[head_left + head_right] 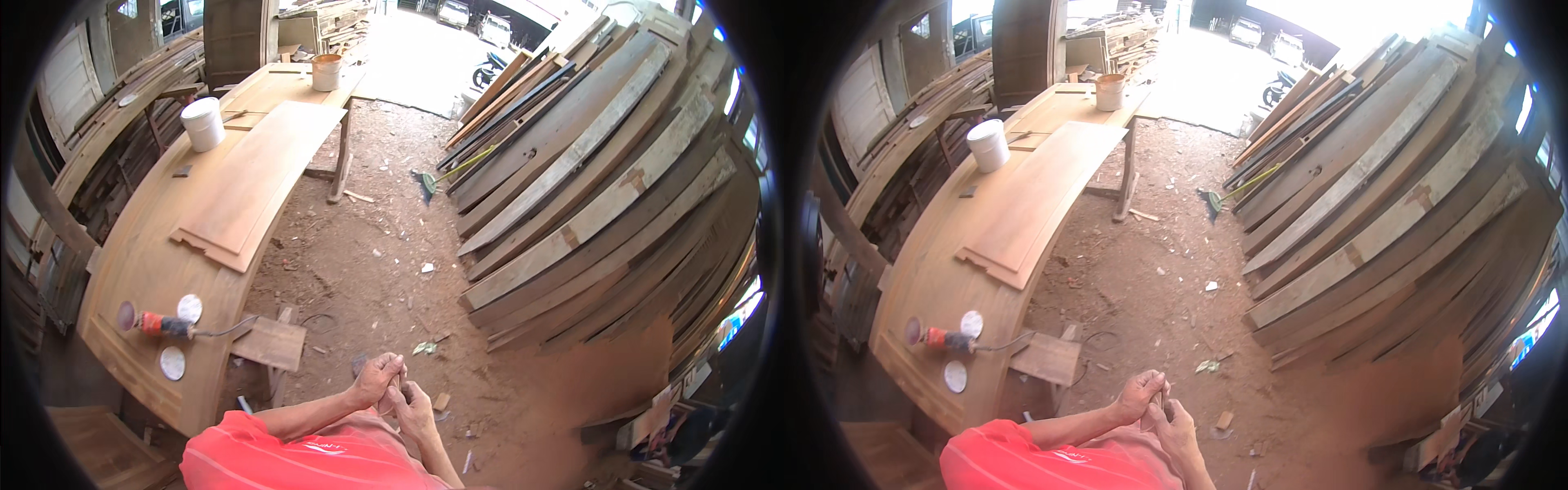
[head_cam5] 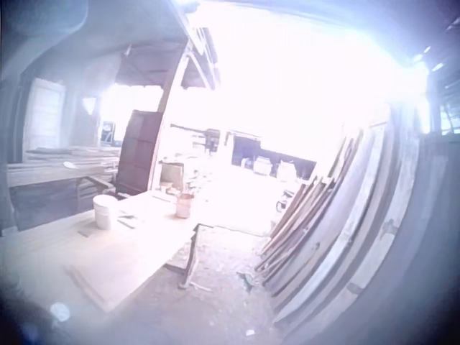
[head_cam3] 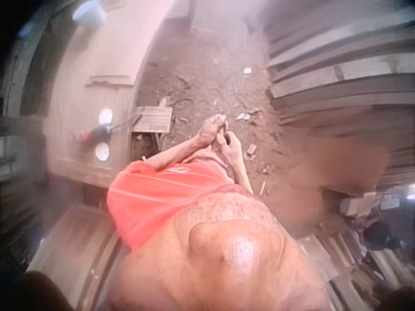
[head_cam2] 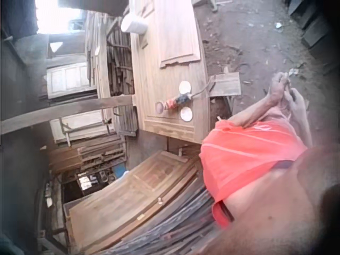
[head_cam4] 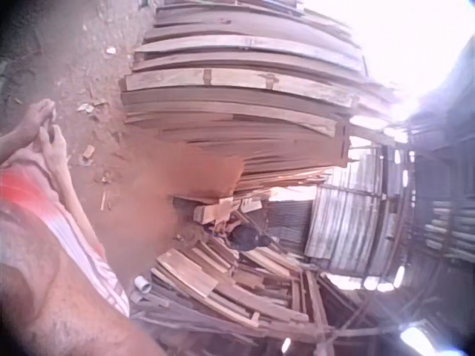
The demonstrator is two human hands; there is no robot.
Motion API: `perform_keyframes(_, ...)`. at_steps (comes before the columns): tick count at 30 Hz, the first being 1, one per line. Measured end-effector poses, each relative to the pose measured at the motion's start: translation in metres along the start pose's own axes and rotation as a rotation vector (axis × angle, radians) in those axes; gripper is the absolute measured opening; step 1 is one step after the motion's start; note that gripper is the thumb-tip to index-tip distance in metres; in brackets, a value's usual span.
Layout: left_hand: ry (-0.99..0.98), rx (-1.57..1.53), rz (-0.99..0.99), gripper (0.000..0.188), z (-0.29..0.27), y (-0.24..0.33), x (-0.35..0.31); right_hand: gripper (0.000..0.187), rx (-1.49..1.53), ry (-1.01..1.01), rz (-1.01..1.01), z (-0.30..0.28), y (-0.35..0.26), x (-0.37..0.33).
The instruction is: The person picks up a sanding block and a wooden panel, then sands the edges and corners of the panel with the sanding block by hand. They place the panel onto a wooden workbench and sand its edges with the sanding block.
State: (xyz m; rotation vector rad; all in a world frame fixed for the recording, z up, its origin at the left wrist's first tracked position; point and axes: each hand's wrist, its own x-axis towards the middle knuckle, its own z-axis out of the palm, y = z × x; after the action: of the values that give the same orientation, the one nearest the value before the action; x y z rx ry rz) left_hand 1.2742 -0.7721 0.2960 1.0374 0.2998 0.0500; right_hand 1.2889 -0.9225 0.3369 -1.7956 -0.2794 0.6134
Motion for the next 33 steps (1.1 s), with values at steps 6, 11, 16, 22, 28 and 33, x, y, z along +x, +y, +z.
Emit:
perform_keyframes(6,-0.114,0.070,0.084,0.036,0.023,0.066,0.150,0.028,0.123,0.006,0.034,-0.056,-0.040,0.141)
perform_keyframes(11,0.000,0.160,0.114,0.037,-0.006,0.107,0.262,0.027,0.040,-0.036,-0.046,-0.061,-0.093,0.269)
perform_keyframes(16,0.201,0.116,0.116,0.040,-0.048,0.129,0.340,0.033,0.147,-0.243,0.058,-0.052,-0.094,0.389)
perform_keyframes(22,0.462,0.018,0.191,0.034,-0.113,0.156,0.455,0.029,-0.080,-0.570,0.049,-0.041,-0.110,0.574)
perform_keyframes(28,0.963,0.271,0.311,0.039,-0.185,0.246,0.524,0.030,-0.235,-0.567,-0.144,-0.027,-0.233,0.741)
perform_keyframes(33,1.367,0.248,0.347,0.038,-0.291,0.264,0.536,0.039,-0.420,-0.833,-0.415,0.045,-0.262,0.861)
